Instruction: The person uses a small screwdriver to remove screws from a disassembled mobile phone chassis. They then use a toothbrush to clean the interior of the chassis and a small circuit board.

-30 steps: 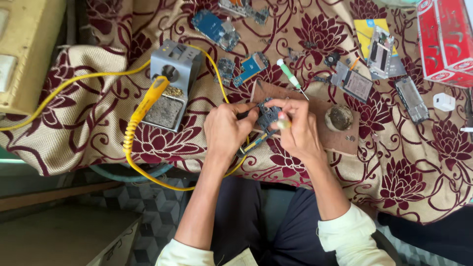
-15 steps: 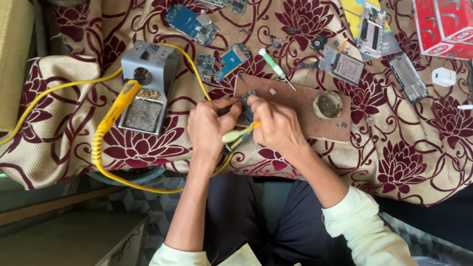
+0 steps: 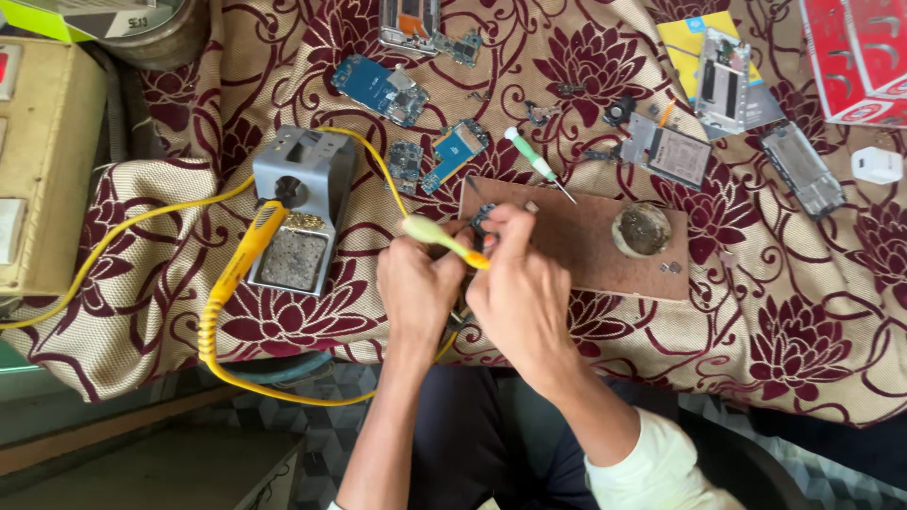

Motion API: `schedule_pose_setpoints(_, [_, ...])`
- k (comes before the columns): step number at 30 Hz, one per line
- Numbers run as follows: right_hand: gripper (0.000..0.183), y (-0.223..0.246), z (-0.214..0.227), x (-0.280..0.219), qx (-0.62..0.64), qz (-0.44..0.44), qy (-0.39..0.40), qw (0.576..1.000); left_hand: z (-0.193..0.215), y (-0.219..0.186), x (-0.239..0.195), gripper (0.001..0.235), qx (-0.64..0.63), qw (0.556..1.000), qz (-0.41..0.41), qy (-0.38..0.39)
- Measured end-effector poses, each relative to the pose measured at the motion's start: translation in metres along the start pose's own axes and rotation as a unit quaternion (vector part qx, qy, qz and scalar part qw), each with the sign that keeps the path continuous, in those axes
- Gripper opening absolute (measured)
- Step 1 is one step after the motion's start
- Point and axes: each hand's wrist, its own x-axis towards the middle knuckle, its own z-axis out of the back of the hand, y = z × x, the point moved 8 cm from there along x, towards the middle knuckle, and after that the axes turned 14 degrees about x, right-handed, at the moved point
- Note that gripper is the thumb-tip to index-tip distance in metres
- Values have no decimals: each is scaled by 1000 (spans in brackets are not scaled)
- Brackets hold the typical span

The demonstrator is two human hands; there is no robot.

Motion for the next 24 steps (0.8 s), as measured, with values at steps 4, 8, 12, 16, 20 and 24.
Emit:
schedule_pose_setpoints(4, [43,13,8,10,22,10,-36,999,3,-3,-2,23,-25,998,-43,-30])
schedule_pose_setpoints(8, [41,1,1,22,-44,-124,28,991,-5,7,-1,29,1,999,26,19])
schedule_pose_setpoints(12, [42,25,6,21,-23,-43,10,999,1,0,1,25,-17,1000,-1,2])
schedule_pose_setpoints(16, [40,20,-10,1,-49,-82,59,994,2,1,-1,23,-29,998,-42,-33])
schedule_pose_setpoints(20, [41,7,-17,4,-69,-119,80,987,-2,3,-1,22,-20,999,-30,-9])
schedule_pose_setpoints(24, [38,-4,3,23,20,-19,18,999,2,0,-1,25,-16,1000,4,4])
